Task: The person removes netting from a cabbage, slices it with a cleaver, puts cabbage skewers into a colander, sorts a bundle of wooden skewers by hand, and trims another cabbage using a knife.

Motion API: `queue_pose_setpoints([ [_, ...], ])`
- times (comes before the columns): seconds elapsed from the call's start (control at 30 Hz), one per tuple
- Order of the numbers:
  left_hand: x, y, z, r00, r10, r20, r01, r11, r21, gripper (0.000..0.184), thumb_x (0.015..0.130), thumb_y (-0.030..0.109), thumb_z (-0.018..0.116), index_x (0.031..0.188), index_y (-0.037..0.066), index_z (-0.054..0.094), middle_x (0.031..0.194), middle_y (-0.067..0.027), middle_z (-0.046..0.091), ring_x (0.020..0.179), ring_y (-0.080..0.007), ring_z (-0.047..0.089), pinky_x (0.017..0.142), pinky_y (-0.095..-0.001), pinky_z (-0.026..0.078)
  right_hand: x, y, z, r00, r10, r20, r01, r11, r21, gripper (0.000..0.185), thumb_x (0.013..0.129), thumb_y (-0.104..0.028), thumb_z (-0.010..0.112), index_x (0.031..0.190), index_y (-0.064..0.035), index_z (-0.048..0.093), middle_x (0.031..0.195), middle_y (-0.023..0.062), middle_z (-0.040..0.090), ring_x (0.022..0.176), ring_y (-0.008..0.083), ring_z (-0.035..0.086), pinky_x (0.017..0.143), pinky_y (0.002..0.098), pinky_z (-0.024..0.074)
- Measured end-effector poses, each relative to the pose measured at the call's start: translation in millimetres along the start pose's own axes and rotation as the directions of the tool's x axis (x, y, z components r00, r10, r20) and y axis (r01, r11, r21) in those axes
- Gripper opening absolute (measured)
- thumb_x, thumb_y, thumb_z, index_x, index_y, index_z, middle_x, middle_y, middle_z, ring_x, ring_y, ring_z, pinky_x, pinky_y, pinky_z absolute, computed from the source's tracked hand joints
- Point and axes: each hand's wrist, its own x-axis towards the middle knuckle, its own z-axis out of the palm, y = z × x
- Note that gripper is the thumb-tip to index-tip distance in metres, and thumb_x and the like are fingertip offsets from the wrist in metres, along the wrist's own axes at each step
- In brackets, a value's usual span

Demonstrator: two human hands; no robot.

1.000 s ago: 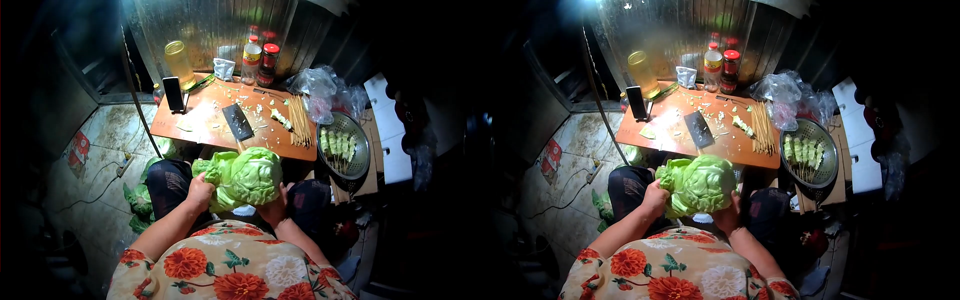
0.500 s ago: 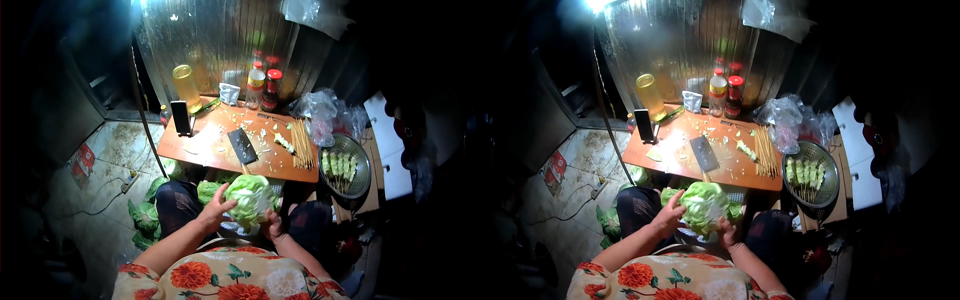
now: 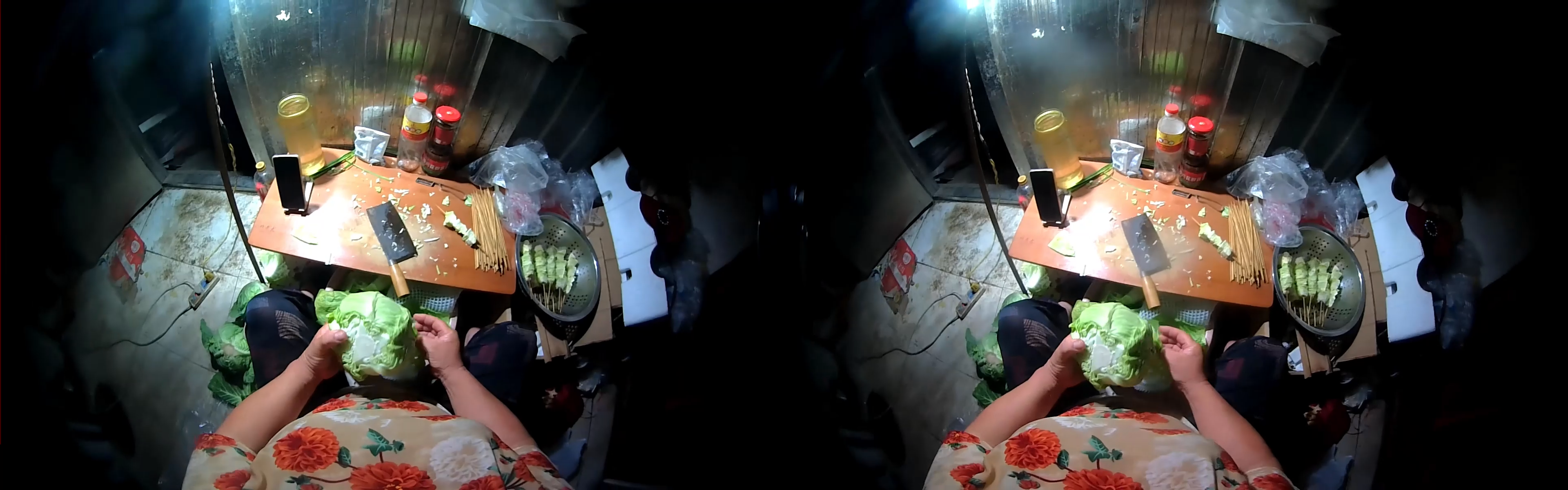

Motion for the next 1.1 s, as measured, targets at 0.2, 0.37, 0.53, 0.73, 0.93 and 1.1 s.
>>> queue_pose_setpoints([
  [0.2,-3,-6,-3,0.998,-0.042,-0.051,0.047,0.993,0.107,0.080,0.065,0.033,0.074,0.132,0.004,0.042,0.118,-0.0107,0.057,0.109,-0.0237,0.057,0.095,-0.0386,0.046,-3,-36,7,0.991,-0.134,0.018,0.135,0.978,-0.156,0.046,0.079,0.004,0.059,0.124,0.0011,0.055,0.114,0.0096,0.062,0.107,0.0171,0.058,0.095,0.0279,0.0433],
  [0.37,7,-18,-31,0.986,-0.088,-0.145,0.114,0.977,0.182,0.097,0.062,0.017,0.077,0.143,0.005,0.025,0.127,-0.0127,0.049,0.118,-0.0253,0.049,0.101,-0.0369,0.039,-17,-81,20,0.960,-0.055,0.273,0.106,0.979,-0.173,0.054,0.079,-0.011,0.064,0.131,-0.0021,0.050,0.124,0.0122,0.055,0.114,0.0200,0.053,0.099,0.0312,0.0400],
  [0.53,7,-10,-8,0.978,-0.094,-0.184,0.147,0.943,0.298,0.101,0.060,0.018,0.079,0.145,0.006,0.024,0.132,-0.0123,0.045,0.122,-0.0255,0.046,0.104,-0.0372,0.037,-13,-106,25,0.900,-0.099,0.425,0.376,0.672,-0.638,0.060,0.074,-0.021,0.069,0.128,-0.0036,0.051,0.117,0.0138,0.059,0.108,0.0238,0.057,0.091,0.0341,0.0457],
  [0.73,5,-10,-5,0.981,-0.041,-0.191,0.128,0.875,0.467,0.101,0.059,0.015,0.082,0.143,0.006,0.027,0.129,-0.0116,0.047,0.120,-0.0237,0.046,0.104,-0.0349,0.035,-6,-99,31,0.845,-0.145,0.515,0.519,0.456,-0.723,0.051,0.066,-0.021,0.066,0.110,0.0006,0.054,0.101,0.0214,0.060,0.095,0.0360,0.059,0.086,0.0395,0.0474],
  [0.93,4,-17,-18,0.985,-0.027,-0.168,0.117,0.826,0.552,0.098,0.059,0.018,0.084,0.140,0.005,0.031,0.126,-0.0106,0.049,0.118,-0.0215,0.046,0.103,-0.0334,0.035,-17,-91,41,0.853,-0.202,0.481,0.522,0.349,-0.778,0.044,0.064,-0.015,0.061,0.105,0.0005,0.053,0.095,0.0225,0.059,0.090,0.0384,0.059,0.080,0.0416,0.0491],
  [1.1,2,-16,-16,0.991,0.010,-0.134,0.078,0.768,0.635,0.098,0.056,0.019,0.085,0.139,0.004,0.034,0.124,-0.0102,0.050,0.117,-0.0209,0.047,0.102,-0.0322,0.036,-17,-93,36,0.843,-0.218,0.492,0.537,0.311,-0.784,0.042,0.064,-0.012,0.059,0.104,-0.0019,0.054,0.090,0.0204,0.061,0.083,0.0376,0.061,0.076,0.0416,0.0506],
])
